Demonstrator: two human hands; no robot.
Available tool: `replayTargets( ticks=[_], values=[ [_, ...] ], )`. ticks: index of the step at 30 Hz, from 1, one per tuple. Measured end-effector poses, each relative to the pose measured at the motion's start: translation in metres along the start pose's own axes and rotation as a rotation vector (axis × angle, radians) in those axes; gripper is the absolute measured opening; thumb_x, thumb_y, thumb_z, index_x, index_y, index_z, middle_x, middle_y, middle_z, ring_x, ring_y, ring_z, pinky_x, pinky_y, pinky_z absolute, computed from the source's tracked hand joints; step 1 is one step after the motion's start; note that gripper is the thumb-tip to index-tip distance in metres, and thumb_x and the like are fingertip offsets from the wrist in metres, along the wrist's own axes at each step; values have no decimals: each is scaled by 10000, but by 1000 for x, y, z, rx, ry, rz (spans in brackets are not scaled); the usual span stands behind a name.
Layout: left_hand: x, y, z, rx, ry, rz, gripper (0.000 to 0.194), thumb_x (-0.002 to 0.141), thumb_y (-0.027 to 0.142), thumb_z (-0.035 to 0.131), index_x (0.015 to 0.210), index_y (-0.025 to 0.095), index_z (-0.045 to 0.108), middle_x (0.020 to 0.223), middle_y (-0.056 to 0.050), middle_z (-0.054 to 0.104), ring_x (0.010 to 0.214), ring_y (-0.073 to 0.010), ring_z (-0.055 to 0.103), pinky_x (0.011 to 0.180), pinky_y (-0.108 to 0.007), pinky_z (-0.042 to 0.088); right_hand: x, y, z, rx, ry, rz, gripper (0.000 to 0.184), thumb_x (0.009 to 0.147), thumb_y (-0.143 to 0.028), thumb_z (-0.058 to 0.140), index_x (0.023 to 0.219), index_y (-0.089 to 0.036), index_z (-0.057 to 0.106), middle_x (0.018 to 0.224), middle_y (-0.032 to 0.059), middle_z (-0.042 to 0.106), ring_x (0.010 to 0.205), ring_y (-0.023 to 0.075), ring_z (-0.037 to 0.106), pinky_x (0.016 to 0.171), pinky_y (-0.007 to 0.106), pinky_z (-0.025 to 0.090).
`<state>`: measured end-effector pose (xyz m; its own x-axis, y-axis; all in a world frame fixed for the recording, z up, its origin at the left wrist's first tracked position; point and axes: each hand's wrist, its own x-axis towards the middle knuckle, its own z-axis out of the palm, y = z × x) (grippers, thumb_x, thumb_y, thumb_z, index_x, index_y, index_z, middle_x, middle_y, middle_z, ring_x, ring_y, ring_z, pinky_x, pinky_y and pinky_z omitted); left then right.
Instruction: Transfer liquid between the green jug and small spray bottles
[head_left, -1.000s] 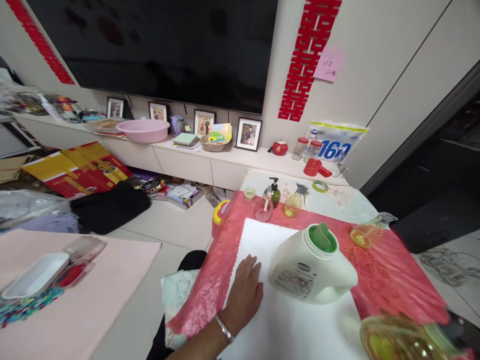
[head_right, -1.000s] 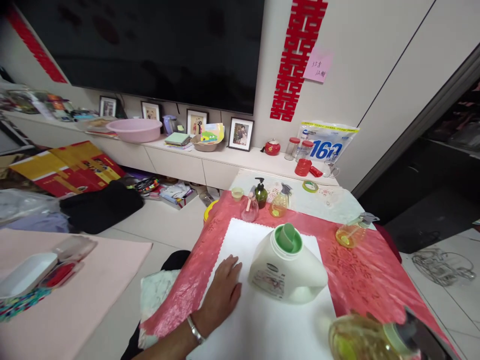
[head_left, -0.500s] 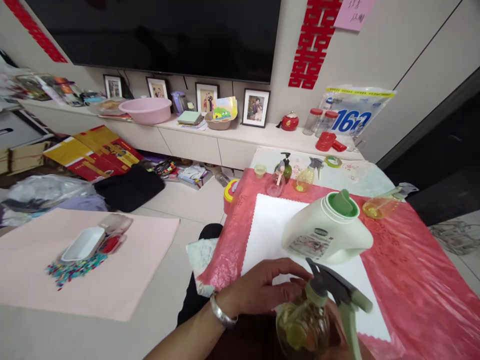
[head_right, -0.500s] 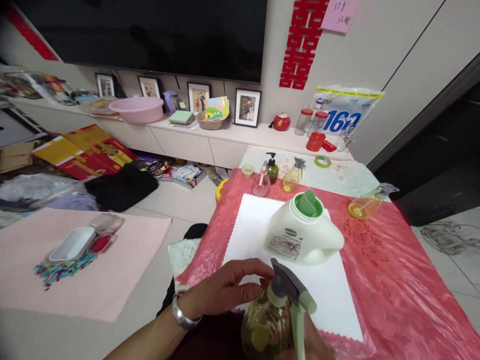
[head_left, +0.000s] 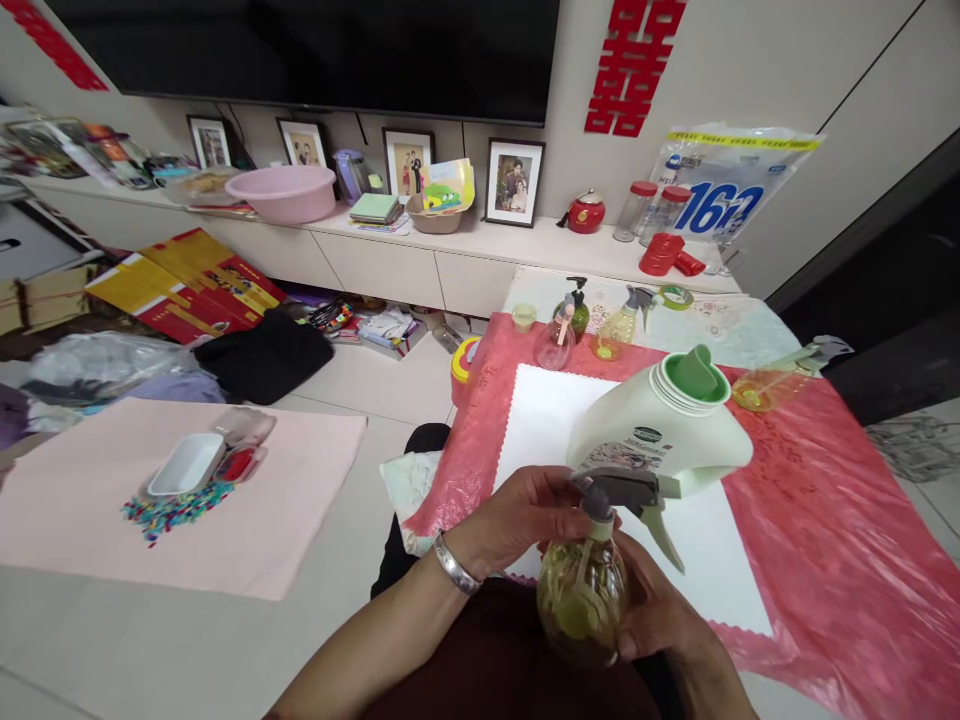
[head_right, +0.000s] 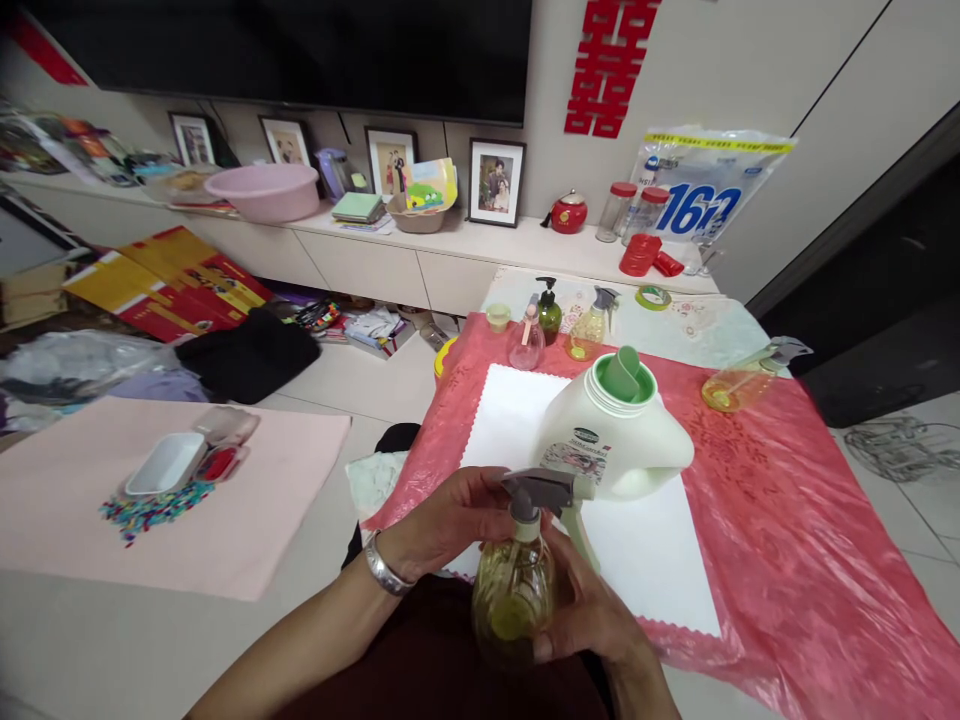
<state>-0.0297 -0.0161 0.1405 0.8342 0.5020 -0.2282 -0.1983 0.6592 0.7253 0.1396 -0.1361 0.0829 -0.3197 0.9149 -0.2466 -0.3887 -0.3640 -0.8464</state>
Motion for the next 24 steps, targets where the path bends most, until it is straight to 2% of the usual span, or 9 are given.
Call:
replayTargets(
  ticks=[3, 5, 10, 13, 16, 19, 21, 24],
  values=[
    [1, 0, 4, -42, 120, 35, 423, 523, 208, 929, 835, 172, 645, 831, -20, 700, 799, -174, 664, 752, -285, 491, 5, -8, 6, -16, -9, -6, 1004, 540, -390, 887, 1415, -205, 431, 1272, 93, 503, 1161, 271, 503, 770, 237, 473],
    [1, -1, 4, -18, 142, 66, 419, 520, 196, 929, 820, 171, 638, 852, -25, 699, 824, -174, 661, 739, -270, 484, 8, -13, 10, -37, -10, -18, 983, 561, -373, 867, 1419, -191, 424, 1291, 97, 488, 1175, 273, 490, 778, 235, 466],
    [-5, -1, -5, 62, -12, 70, 390, 736, 317, 811, 1074, 153, 704, 1061, -128, 733, 1040, -249, 657, 919, -357, 467, 9, -15, 10, -100, 7, -41, 985, 580, -363, 855, 1441, -190, 410, 1398, 92, 398, 1269, 296, 408, 943, 296, 449],
    [-6, 1, -10, 92, -44, 116, 354, 792, 336, 767, 1090, 153, 712, 1067, -131, 743, 1059, -259, 660, 965, -381, 454, 8, -12, 7, -147, 51, -42, 1052, 604, -410, 845, 1501, -207, 336, 1445, 94, 349, 1322, 313, 353, 996, 347, 437],
    [-5, 3, -11, 91, 4, 134, 324, 732, 316, 827, 997, 163, 720, 1026, -104, 747, 1011, -241, 674, 933, -366, 476, 10, -12, 8, -219, 82, -47, 1078, 602, -436, 843, 1515, -193, 324, 1430, 112, 371, 1310, 329, 368, 1041, 398, 413],
    [-2, 7, -9, 61, 85, 179, 343, 656, 287, 883, 925, 174, 702, 961, -74, 746, 929, -215, 679, 825, -326, 504, 13, -13, 11, -245, 92, -42, 1034, 611, -420, 850, 1493, -195, 360, 1397, 119, 413, 1263, 327, 423, 1060, 425, 400],
    [-1, 10, -8, 30, 133, 242, 346, 644, 283, 892, 909, 175, 697, 924, -61, 743, 878, -199, 678, 793, -316, 507, 14, -11, 12, -227, 101, -47, 1008, 618, -413, 856, 1479, -211, 371, 1398, 112, 415, 1268, 323, 425, 1071, 426, 392],
    [0, 18, -9, -70, 202, 359, 368, 649, 320, 892, 931, 162, 717, 892, -43, 734, 821, -173, 678, 838, -330, 521, 12, -7, 10, -191, 112, -55, 985, 630, -385, 863, 1469, -231, 371, 1419, 98, 395, 1307, 310, 394, 1113, 425, 357]
  ],
)
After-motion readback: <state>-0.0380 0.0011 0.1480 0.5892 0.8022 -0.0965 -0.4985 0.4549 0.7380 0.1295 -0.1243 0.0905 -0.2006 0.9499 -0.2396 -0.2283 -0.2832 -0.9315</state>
